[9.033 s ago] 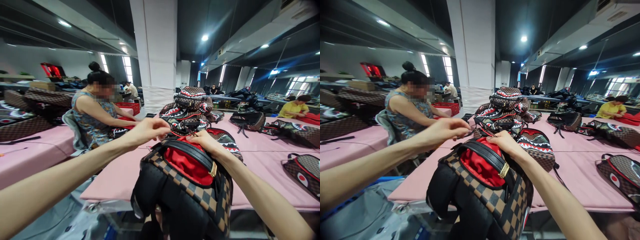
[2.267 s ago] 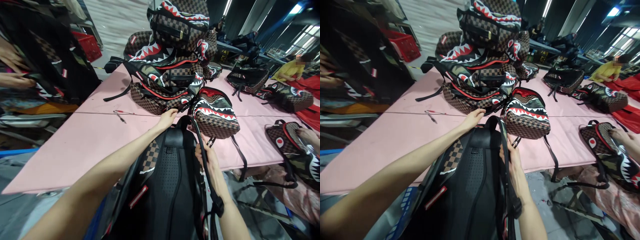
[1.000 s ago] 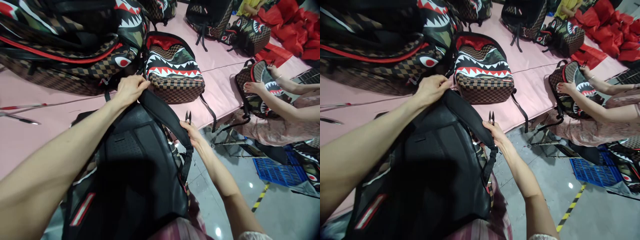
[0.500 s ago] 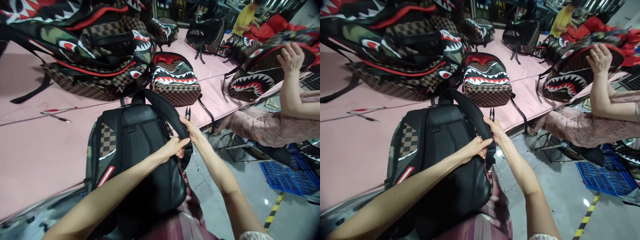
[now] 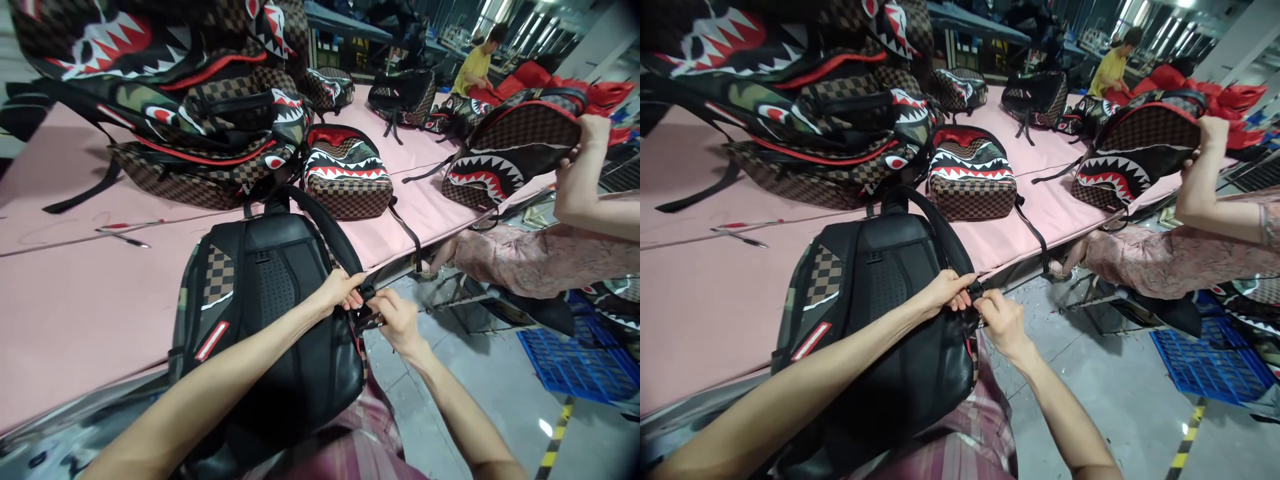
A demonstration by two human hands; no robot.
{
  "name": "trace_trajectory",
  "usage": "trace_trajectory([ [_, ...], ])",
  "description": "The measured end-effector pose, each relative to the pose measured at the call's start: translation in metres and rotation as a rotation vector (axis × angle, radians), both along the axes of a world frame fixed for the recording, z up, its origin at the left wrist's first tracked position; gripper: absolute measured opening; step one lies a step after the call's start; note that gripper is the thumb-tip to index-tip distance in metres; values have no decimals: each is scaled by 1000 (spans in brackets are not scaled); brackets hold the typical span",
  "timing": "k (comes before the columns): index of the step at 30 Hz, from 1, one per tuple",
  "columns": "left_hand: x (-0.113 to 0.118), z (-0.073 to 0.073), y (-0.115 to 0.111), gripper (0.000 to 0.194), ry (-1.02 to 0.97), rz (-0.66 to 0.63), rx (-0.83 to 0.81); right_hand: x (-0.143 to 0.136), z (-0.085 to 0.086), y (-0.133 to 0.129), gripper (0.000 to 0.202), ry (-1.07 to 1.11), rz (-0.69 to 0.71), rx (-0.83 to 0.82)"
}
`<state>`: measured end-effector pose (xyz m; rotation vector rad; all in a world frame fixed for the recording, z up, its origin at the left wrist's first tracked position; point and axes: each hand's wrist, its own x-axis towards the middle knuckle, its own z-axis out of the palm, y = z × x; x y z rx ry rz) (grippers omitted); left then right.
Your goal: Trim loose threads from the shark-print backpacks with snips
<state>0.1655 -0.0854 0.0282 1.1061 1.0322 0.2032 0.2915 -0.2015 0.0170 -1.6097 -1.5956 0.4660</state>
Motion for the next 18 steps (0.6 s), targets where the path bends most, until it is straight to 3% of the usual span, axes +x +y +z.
trace_trajectory([
  [4,-3,-2,-1,44,-41,26,-60,7,-20,-6,11,41,23,-1],
  [8,-10,-5,-2,49,-99,72,-37,16,-23,-24,10,171,95,-26],
  [10,-15,-6,-2,50,-146,84,-15,17,-19,-27,9,287,-10,19],
  [14,-22,-3,-6,51,-306,114,-41,13,-13,-12,20,600,-393,-7],
  [16,-26,1,-10,52,-383,158,-68,7,-11,1,24,723,-385,-86],
  [18,-30,6,-17,56,-444,216,-94,0,-9,12,22,769,-284,-103],
])
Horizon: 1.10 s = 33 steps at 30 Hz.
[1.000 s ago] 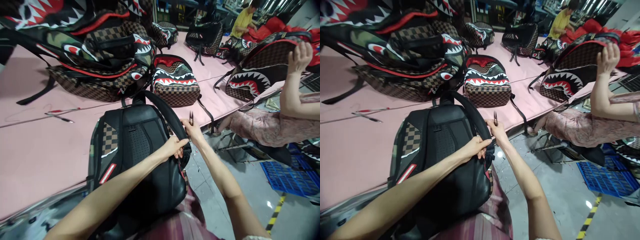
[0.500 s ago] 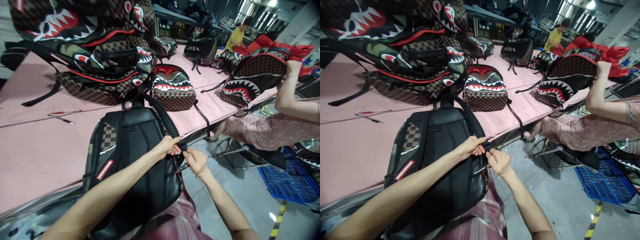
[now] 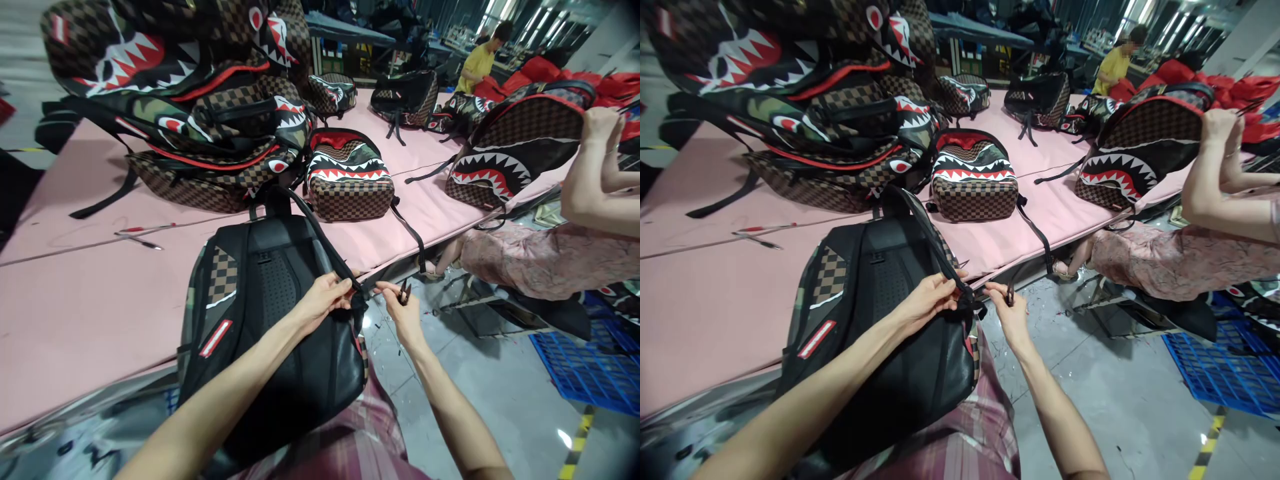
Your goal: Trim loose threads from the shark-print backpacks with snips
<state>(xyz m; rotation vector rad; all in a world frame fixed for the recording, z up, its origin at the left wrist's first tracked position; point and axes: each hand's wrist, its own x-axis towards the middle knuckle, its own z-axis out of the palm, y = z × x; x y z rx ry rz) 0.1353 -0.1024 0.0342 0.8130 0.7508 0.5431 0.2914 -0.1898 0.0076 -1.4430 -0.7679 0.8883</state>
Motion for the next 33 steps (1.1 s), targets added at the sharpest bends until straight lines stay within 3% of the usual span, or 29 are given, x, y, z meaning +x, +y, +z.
trace_trajectory([
  [4,-9,12,-15,56,-33,26,-24,-13,10,5,11,-29,157,115],
  [8,-14,18,-23,56,19,32,36,-24,20,-1,18,-81,227,177],
  [12,-13,16,-24,60,32,21,62,-29,23,-3,3,-97,144,235],
  [16,-13,16,-25,57,-1,-11,72,-4,25,-7,21,167,-102,220],
  [19,-16,16,-26,52,-50,-36,45,23,24,-16,24,126,-225,171],
  [22,-18,18,-26,48,-65,-8,20,29,22,-25,23,-43,-106,-40],
  [24,-20,19,-23,46,-53,61,48,20,21,-26,23,-89,-23,-87],
  [28,-27,17,-16,36,-73,182,62,-8,22,-19,26,-176,109,13],
  [33,-32,11,-14,31,-127,204,-3,-33,18,-8,20,-195,300,114],
])
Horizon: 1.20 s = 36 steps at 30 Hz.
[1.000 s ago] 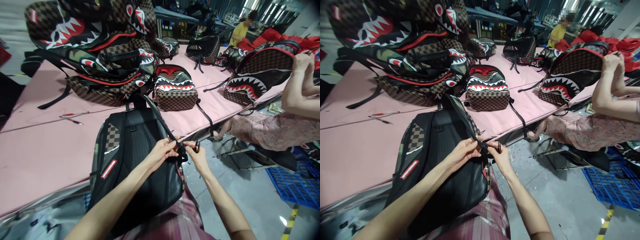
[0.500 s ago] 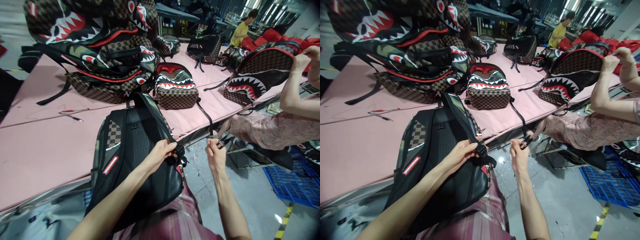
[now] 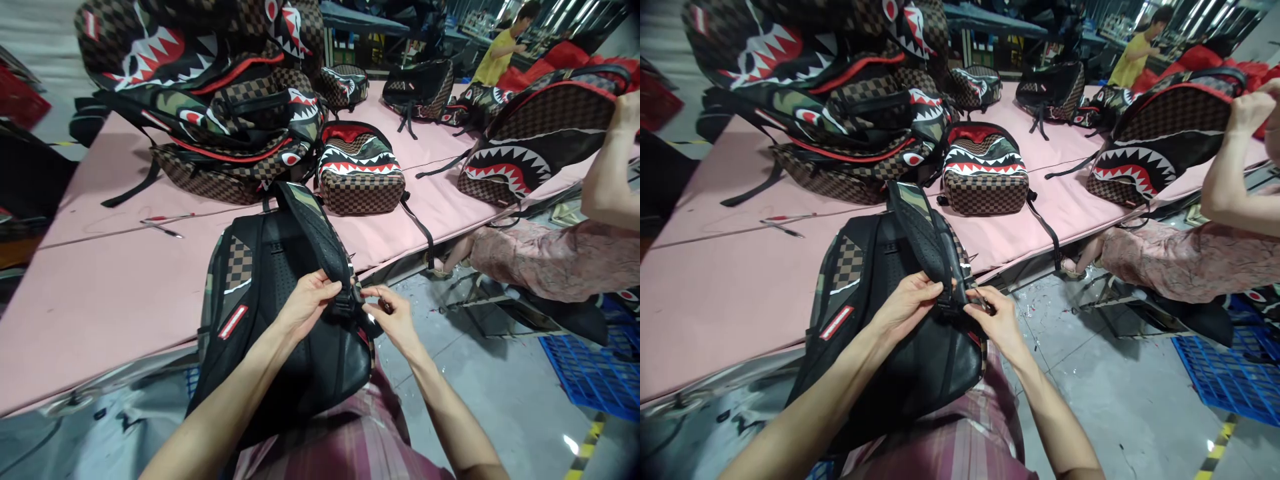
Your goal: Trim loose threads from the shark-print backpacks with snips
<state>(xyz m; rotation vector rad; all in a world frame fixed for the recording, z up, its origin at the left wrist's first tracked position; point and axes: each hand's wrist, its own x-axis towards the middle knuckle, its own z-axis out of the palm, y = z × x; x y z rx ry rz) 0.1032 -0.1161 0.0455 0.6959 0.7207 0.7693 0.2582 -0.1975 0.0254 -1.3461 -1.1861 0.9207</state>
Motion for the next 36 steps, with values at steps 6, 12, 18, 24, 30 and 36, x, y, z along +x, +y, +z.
trace_trajectory([
  [6,-4,2,-2,31,10,51,21,-24,-14,8,26,100,28,-92],
  [12,-14,2,-5,32,65,78,16,-31,-13,9,21,101,57,-64],
  [18,-14,10,-9,30,206,145,56,-31,-13,5,18,86,-2,-82],
  [24,-11,14,-16,29,319,214,171,-29,-14,2,14,3,1,-13],
  [30,-20,12,-24,27,715,224,418,-27,-17,-12,22,-494,23,322],
  [36,-18,15,-18,28,813,246,428,-35,-17,-17,22,-1029,-16,553],
])
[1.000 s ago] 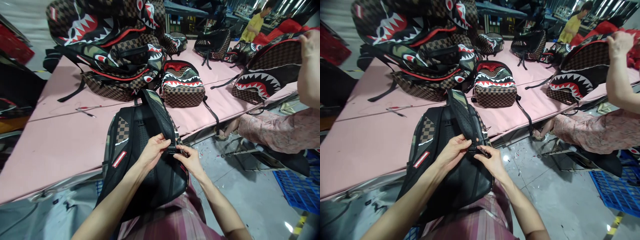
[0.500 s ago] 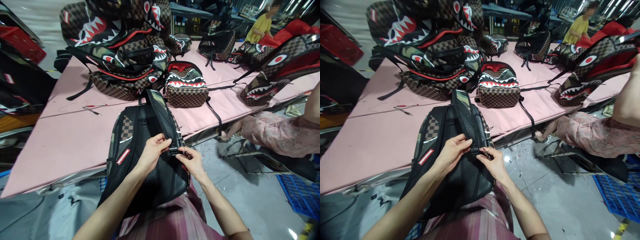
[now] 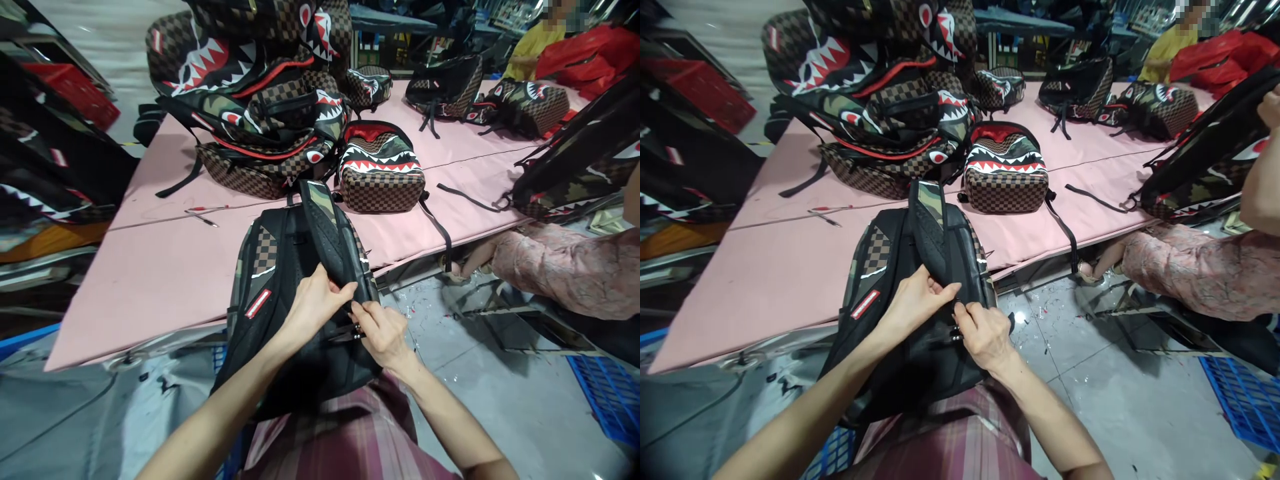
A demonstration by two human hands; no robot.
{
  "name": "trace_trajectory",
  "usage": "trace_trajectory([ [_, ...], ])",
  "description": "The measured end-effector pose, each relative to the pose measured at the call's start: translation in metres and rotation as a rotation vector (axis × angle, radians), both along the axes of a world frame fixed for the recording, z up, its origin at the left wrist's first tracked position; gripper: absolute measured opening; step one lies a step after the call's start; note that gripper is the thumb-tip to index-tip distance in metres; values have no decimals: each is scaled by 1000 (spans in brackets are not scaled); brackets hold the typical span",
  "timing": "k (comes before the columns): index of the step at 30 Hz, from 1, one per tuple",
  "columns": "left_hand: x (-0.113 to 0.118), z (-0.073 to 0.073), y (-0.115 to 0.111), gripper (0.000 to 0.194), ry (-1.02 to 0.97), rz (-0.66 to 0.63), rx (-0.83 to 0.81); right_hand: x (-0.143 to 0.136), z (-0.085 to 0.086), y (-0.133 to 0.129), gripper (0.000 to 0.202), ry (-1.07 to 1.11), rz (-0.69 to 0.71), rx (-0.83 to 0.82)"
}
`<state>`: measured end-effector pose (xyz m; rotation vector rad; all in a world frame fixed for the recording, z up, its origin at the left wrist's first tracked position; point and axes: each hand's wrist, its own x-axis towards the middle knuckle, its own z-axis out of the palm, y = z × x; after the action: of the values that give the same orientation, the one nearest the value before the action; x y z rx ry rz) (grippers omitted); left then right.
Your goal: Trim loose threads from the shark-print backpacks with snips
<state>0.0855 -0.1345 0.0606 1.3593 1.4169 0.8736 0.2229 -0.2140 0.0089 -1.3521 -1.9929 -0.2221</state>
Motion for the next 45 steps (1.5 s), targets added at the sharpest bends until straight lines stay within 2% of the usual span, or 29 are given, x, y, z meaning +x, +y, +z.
trace_trajectory([
  [3,-3,-5,-2,27,-167,-30,-132,-1,0,2,25,-26,-24,60],
  [8,-14,-15,-11,63,-577,-22,-288,0,-6,1,24,-11,-46,125],
  [11,-18,-22,-10,69,-701,-18,-372,2,-8,-1,24,70,-3,69],
  [13,-19,-26,-7,69,-731,-31,-391,7,-3,0,24,186,50,-41],
  [15,-20,-31,-3,70,-744,-64,-398,16,4,4,36,273,71,-188],
  [17,-20,-34,1,70,-759,-100,-400,25,12,12,42,281,45,-305],
  [18,-20,-36,3,69,-769,-116,-399,29,15,16,37,261,38,-337],
  [20,-20,-38,6,67,-785,-141,-396,36,18,26,23,220,70,-348],
  [23,-19,-41,9,64,-789,-161,-400,41,18,37,15,196,173,-297],
  [28,-20,-45,11,64,-797,-166,-412,44,13,46,14,185,240,-253],
  [35,-19,-47,14,62,-823,-222,-425,54,13,57,16,184,378,-322],
  [38,-18,-46,14,61,-825,-231,-433,53,10,62,19,277,485,-425],
  [40,-17,-47,14,61,-823,-235,-435,50,6,64,24,427,548,-522],
  [43,-19,-48,15,58,-831,-238,-430,48,1,65,40,844,454,-541],
  [45,-20,-50,15,57,-838,-228,-426,49,-2,64,43,984,348,-524],
])
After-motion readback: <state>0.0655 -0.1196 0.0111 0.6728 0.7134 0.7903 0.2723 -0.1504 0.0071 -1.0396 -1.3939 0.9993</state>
